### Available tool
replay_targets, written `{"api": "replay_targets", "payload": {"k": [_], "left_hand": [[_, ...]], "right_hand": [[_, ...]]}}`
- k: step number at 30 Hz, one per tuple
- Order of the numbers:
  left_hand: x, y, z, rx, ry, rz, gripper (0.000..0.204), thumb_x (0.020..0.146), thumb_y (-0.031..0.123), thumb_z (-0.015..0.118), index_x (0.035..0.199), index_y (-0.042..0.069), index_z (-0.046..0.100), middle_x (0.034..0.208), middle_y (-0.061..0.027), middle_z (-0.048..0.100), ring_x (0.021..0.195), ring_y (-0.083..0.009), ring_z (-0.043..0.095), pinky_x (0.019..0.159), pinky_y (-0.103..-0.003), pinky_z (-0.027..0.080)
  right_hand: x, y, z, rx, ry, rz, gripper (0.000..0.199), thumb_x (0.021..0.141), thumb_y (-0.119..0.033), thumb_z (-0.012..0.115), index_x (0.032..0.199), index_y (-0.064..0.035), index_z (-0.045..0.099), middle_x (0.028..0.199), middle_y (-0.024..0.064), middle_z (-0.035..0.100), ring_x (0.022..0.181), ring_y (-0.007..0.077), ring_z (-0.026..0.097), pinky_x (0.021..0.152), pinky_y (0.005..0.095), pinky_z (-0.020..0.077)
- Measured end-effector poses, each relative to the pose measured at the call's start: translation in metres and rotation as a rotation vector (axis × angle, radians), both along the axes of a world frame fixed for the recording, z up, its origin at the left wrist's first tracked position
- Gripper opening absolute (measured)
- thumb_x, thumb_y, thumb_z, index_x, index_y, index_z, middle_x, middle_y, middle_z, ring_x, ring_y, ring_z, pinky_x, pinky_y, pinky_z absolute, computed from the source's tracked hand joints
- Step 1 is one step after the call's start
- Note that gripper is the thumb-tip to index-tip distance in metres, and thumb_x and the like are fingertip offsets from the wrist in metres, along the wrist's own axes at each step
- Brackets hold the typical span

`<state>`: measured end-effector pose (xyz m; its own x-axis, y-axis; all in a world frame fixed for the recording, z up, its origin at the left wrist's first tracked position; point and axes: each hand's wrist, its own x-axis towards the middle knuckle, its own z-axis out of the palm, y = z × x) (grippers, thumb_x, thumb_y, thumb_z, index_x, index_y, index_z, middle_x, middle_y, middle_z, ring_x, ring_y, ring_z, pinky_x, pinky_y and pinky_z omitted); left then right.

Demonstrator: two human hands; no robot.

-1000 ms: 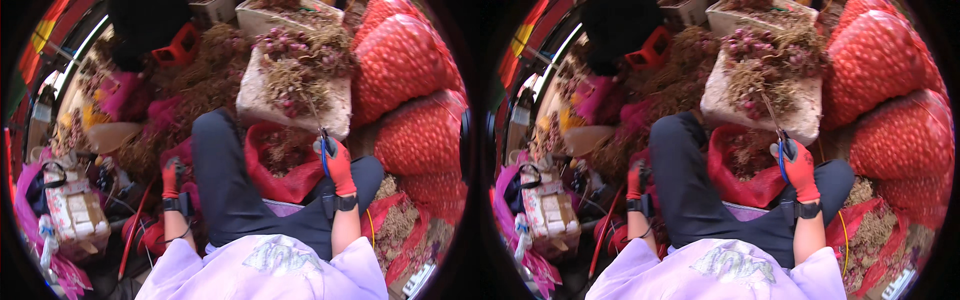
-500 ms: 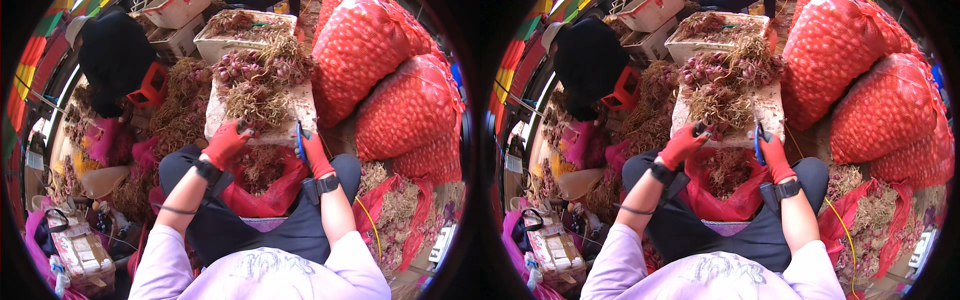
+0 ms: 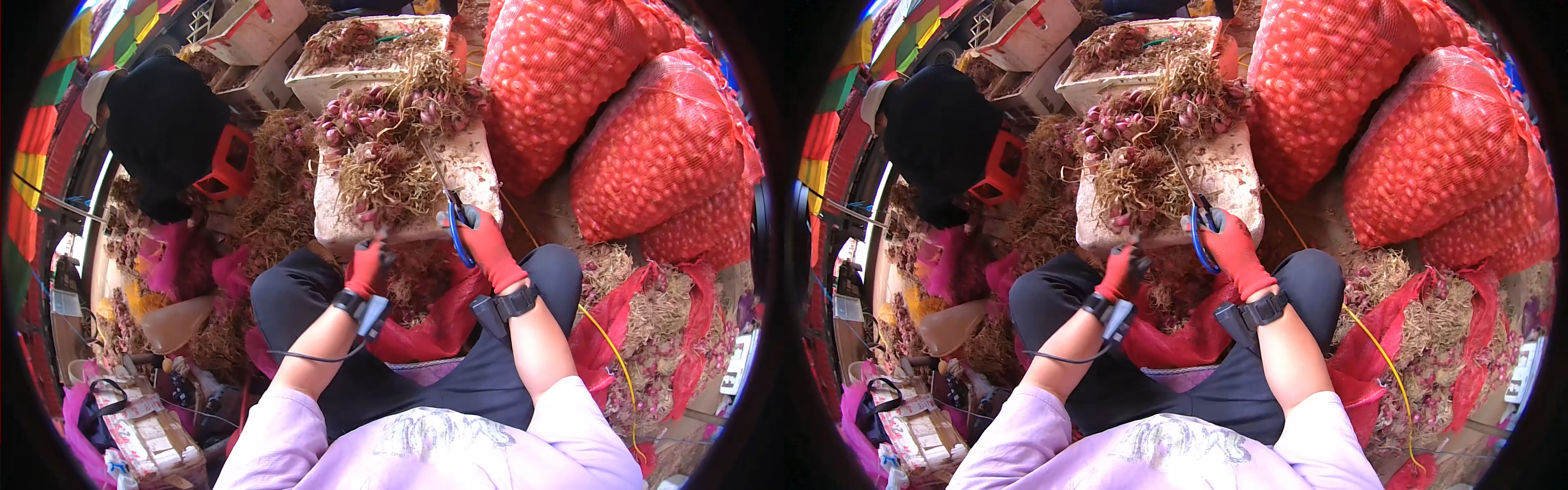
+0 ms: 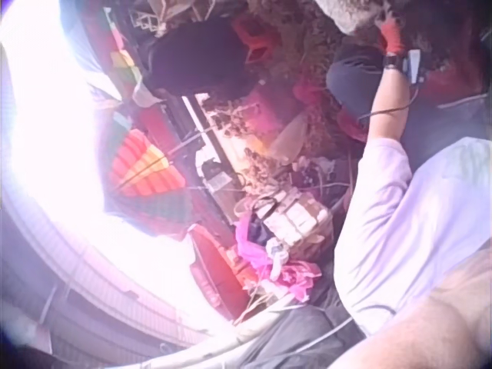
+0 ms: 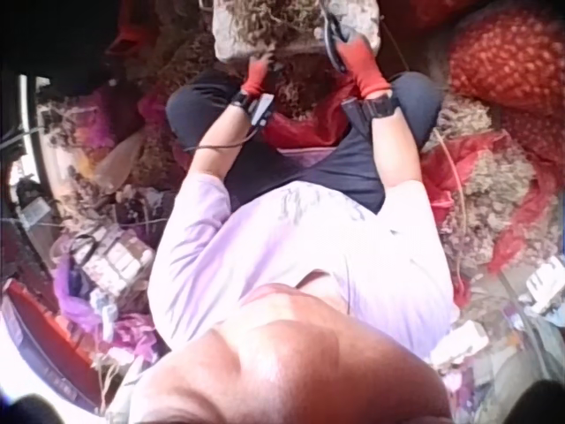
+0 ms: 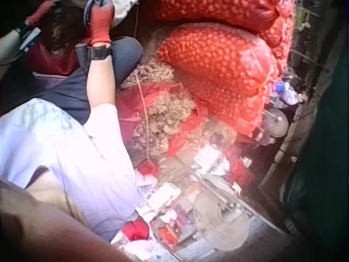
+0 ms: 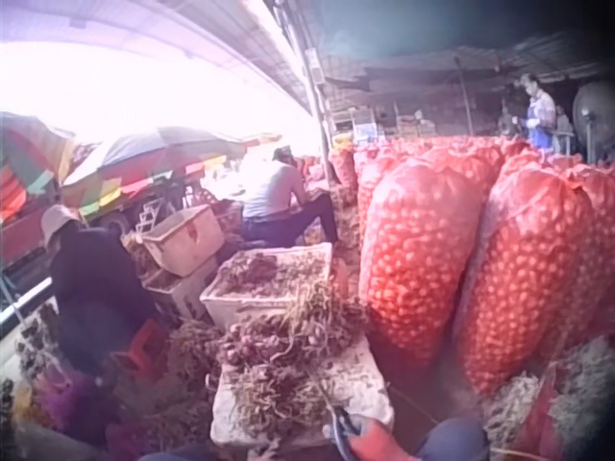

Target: The recorder trims roots and stems from shallots using scissors while seated at a processing area.

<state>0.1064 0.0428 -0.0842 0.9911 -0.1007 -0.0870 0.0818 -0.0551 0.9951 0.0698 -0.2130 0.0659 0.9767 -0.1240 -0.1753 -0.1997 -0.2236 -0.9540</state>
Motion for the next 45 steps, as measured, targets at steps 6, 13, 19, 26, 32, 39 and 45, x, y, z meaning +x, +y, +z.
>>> {"api": "replay_targets", "payload": {"k": [6,13,19,26,32,39,45], "left_hand": [[0.02,-0.028,-0.006,-0.502,-0.061,0.197,0.039,0.08,0.008,0.066,0.114,0.005,0.048,0.098,-0.0081,0.06,0.081,-0.0187,0.06,0.067,-0.035,0.05],[-0.01,-0.051,0.08,-0.104,0.093,0.277,0.026,0.076,0.004,0.07,0.096,0.005,0.053,0.087,-0.001,0.059,0.075,-0.0081,0.053,0.068,-0.023,0.045],[0.006,0.015,0.139,-0.287,0.164,0.225,0.02,0.087,0.023,0.061,0.095,0.006,0.056,0.08,-0.0024,0.06,0.062,-0.0102,0.056,0.057,-0.023,0.046],[-0.004,0.031,0.129,-0.423,0.219,0.226,0.033,0.093,0.033,0.048,0.108,0.005,0.057,0.092,-0.0055,0.062,0.071,-0.0127,0.06,0.056,-0.024,0.047],[-0.014,0.046,0.156,0.211,-0.051,-0.082,0.019,0.088,0.023,0.056,0.083,0.005,0.058,0.061,-0.0045,0.055,0.052,-0.0139,0.05,0.048,-0.03,0.04],[-0.011,0.044,0.152,-0.253,0.01,-0.45,0.032,0.092,0.007,0.047,0.124,0.002,0.05,0.109,-0.0076,0.06,0.093,-0.0115,0.057,0.077,-0.025,0.047],[-0.056,-0.024,0.152,-0.178,0.152,-0.725,0.029,0.087,0.004,0.047,0.114,-0.002,0.056,0.117,-0.01,0.056,0.107,-0.0194,0.054,0.093,-0.031,0.041]], "right_hand": [[-0.009,0.015,0.017,0.007,-0.024,0.048,0.029,0.081,-0.03,0.069,0.077,-0.0032,0.058,0.062,-0.0051,0.048,0.06,0.0043,0.038,0.054,0.0236,0.0344],[-0.009,-0.008,-0.026,0.145,0.138,0.289,0.026,0.086,-0.035,0.062,0.092,-0.0091,0.062,0.059,-0.0064,0.045,0.05,0.0028,0.043,0.044,0.0188,0.0341],[-0.004,0.01,-0.001,0.328,0.571,0.472,0.046,0.08,-0.053,0.062,0.092,-0.0078,0.064,0.058,-0.0014,0.049,0.044,0.0083,0.047,0.043,0.0221,0.0385],[0.005,0.045,-0.001,0.466,0.686,0.522,0.042,0.081,-0.048,0.064,0.092,-0.0079,0.064,0.058,-0.0017,0.05,0.043,0.0087,0.047,0.043,0.023,0.04],[0.019,0.073,-0.017,0.054,0.046,0.412,0.044,0.077,-0.045,0.063,0.063,-0.0028,0.065,0.053,0.0061,0.057,0.05,0.0153,0.056,0.049,0.0323,0.0431],[0.002,0.072,-0.064,-0.275,-0.112,0.192,0.068,0.073,-0.064,0.056,0.068,0.0041,0.064,0.066,0.0229,0.061,0.065,0.0382,0.062,0.063,0.0438,0.0479],[-0.069,0.043,-0.041,0.384,-0.306,-0.019,0.024,0.085,-0.025,0.061,0.084,-0.0014,0.065,0.069,0.0074,0.065,0.061,0.0118,0.06,0.054,0.0286,0.0484]]}}
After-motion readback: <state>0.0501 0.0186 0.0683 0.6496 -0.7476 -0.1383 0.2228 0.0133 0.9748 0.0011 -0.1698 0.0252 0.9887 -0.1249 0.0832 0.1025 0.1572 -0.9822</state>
